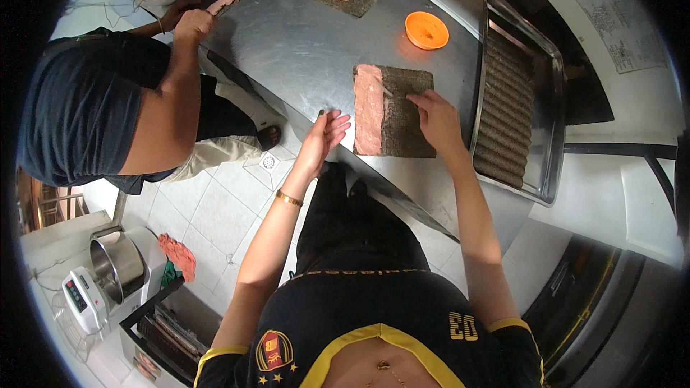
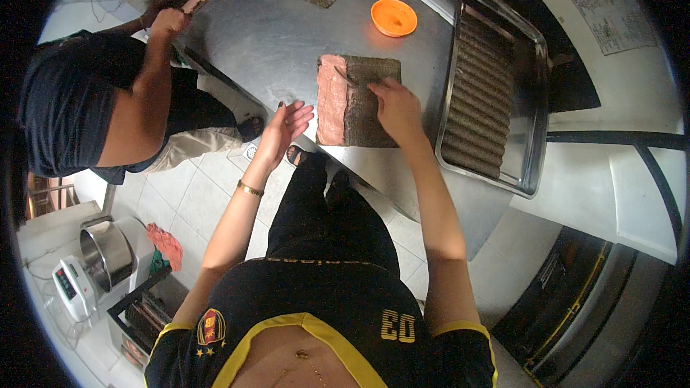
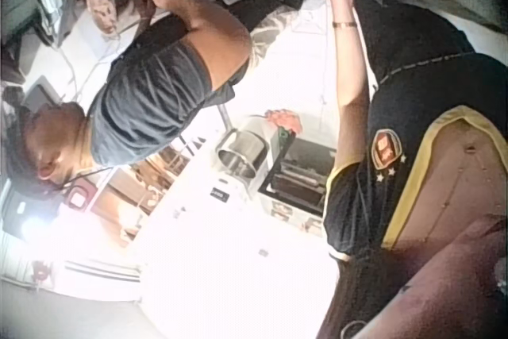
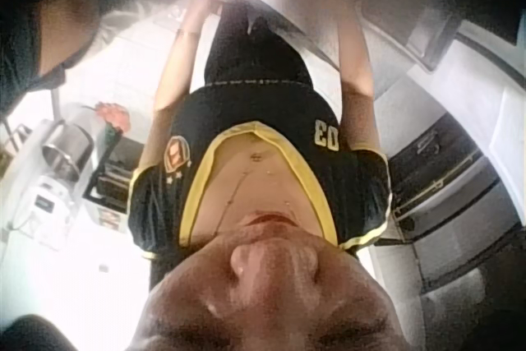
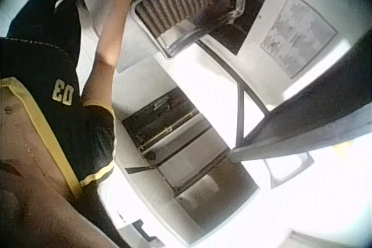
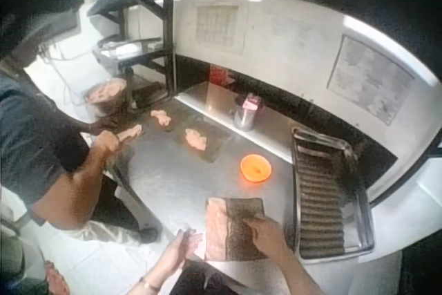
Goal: The person spreads minced meat onto sheets of seaweed using a spoon and their hands. They then roll the seaweed with the meat into cylindrical shapes and place them on a tray.
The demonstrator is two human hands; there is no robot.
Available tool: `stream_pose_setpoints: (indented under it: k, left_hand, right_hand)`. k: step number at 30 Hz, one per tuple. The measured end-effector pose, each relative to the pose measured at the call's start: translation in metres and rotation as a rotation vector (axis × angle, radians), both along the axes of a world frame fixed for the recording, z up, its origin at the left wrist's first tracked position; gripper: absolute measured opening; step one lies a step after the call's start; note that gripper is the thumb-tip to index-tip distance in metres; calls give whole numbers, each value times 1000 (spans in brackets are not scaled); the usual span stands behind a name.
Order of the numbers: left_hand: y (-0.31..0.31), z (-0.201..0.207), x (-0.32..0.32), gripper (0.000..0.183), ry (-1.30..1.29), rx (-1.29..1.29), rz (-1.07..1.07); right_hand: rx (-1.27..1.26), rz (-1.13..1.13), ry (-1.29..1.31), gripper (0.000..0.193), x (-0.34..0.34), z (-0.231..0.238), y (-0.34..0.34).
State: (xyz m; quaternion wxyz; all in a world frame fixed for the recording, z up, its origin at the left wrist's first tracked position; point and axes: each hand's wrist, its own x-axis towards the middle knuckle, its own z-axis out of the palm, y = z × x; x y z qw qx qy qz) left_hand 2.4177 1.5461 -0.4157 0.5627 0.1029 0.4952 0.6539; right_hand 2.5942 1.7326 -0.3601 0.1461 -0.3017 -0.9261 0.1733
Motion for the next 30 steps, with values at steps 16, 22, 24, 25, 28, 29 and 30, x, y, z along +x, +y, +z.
stream_pose_setpoints:
  k: [16, 22, 24, 25, 28, 29, 30]
  left_hand:
    - [32, 3, -12, 61, -59, 32, 9]
    - [33, 3, -13, 60, -75, 39, 6]
    - [33, 3, -13, 60, -76, 43, 3]
    - [33, 3, -13, 61, -76, 44, 3]
    - [33, 4, -12, 61, -77, 50, 6]
    - [33, 5, -12, 61, -79, 48, 7]
    - [33, 5, -12, 62, -83, 53, 5]
  right_hand:
    - [41, 286, -374, 31, -18, 11, 17]
    - [-39, 359, -426, 30, 4, 21, -3]
    - [-95, 390, -412, 29, 12, 32, -1]
    - [-124, 413, -387, 29, 14, 36, 0]
    - [-87, 347, -220, 27, 10, 39, 6]
    - [-33, 337, -219, 27, 7, 37, 9]
    - [23, 326, -217, 27, 0, 33, 12]
